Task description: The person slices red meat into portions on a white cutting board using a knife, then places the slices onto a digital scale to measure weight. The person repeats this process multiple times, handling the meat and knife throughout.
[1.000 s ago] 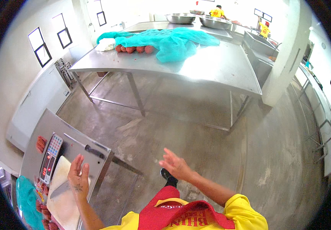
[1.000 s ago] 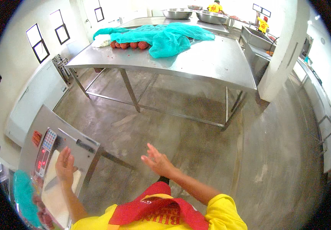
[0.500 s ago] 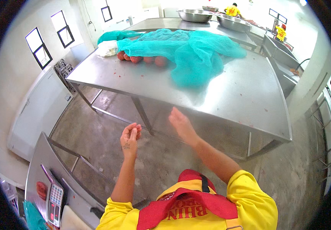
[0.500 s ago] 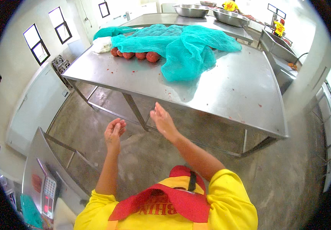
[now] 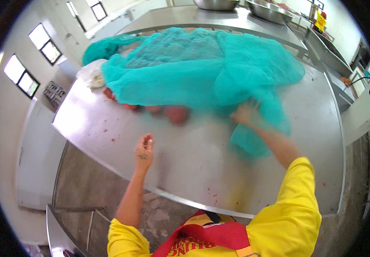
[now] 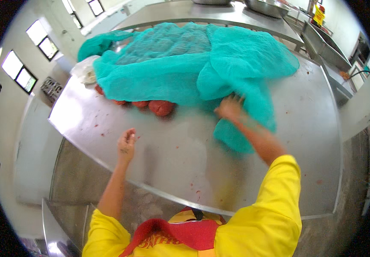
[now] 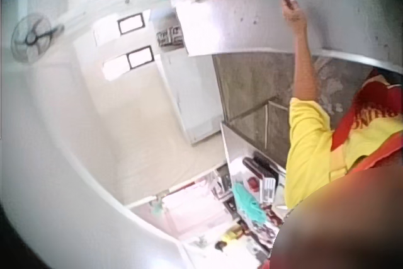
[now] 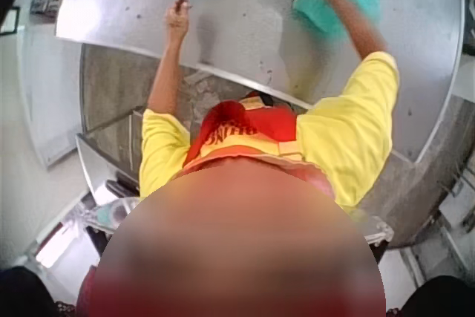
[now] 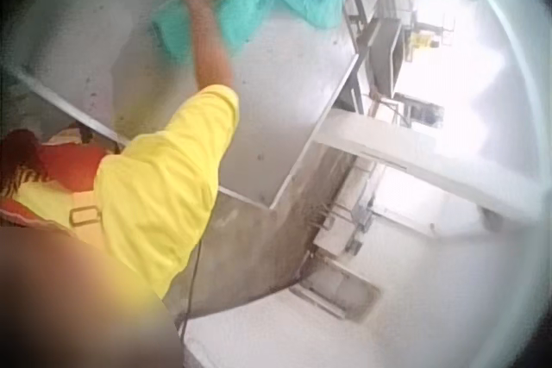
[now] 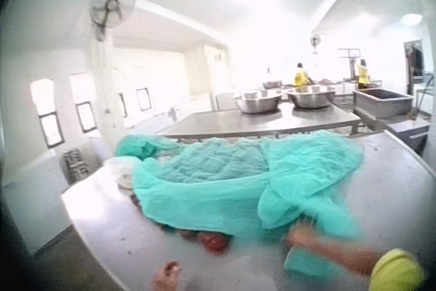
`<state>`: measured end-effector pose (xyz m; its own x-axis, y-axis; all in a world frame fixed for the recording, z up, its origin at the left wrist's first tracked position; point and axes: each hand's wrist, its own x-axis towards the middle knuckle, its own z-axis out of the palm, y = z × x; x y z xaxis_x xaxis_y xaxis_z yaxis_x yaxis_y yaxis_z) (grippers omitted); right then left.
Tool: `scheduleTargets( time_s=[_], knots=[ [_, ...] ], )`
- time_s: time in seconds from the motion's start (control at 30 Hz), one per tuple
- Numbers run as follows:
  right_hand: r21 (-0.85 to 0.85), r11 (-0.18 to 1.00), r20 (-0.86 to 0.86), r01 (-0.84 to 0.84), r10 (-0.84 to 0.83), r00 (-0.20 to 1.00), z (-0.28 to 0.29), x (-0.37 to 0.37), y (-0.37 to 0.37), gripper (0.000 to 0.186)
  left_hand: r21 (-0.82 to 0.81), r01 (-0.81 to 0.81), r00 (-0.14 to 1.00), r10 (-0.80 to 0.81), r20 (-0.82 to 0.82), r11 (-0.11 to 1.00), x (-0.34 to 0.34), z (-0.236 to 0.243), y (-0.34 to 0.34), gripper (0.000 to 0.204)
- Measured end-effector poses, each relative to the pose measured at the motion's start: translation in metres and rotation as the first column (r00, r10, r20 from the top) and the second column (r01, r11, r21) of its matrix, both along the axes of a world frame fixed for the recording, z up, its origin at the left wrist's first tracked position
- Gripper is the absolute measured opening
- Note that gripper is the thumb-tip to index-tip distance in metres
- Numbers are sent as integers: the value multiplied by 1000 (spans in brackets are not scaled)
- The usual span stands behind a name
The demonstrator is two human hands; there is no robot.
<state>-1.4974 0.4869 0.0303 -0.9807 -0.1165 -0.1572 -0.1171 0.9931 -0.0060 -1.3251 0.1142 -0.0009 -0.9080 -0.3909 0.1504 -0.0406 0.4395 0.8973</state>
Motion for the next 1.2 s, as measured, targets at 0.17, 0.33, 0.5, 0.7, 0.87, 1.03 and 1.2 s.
scheduleTargets(
  time_s=[0.17,0.33,0.5,0.7,0.87,1.03,1.2],
  knots=[
    [440,865,-608,243,87,789,115,-148,93,48,-327,198,975,-219,-31,924,-121,33,2,30],
    [413,905,-797,105,303,523,120,-170,101,39,-676,130,948,-291,-129,725,-186,73,35,51],
    [-277,958,-379,-77,-36,925,87,-80,94,29,-688,635,657,-714,243,351,-165,49,123,37],
    [-421,813,203,402,-347,915,37,-64,134,72,-472,851,481,-703,524,231,-204,11,204,35],
    [-766,543,275,344,-208,939,-15,-107,155,98,-360,471,847,-527,-69,805,-315,83,202,67],
    [-880,388,212,274,-197,957,-33,-117,147,106,-250,198,776,-308,-551,948,-286,80,218,33],
    [-919,293,212,263,-195,958,-24,-110,138,103,-186,809,581,-804,122,557,-177,-29,285,37]
  ],
)
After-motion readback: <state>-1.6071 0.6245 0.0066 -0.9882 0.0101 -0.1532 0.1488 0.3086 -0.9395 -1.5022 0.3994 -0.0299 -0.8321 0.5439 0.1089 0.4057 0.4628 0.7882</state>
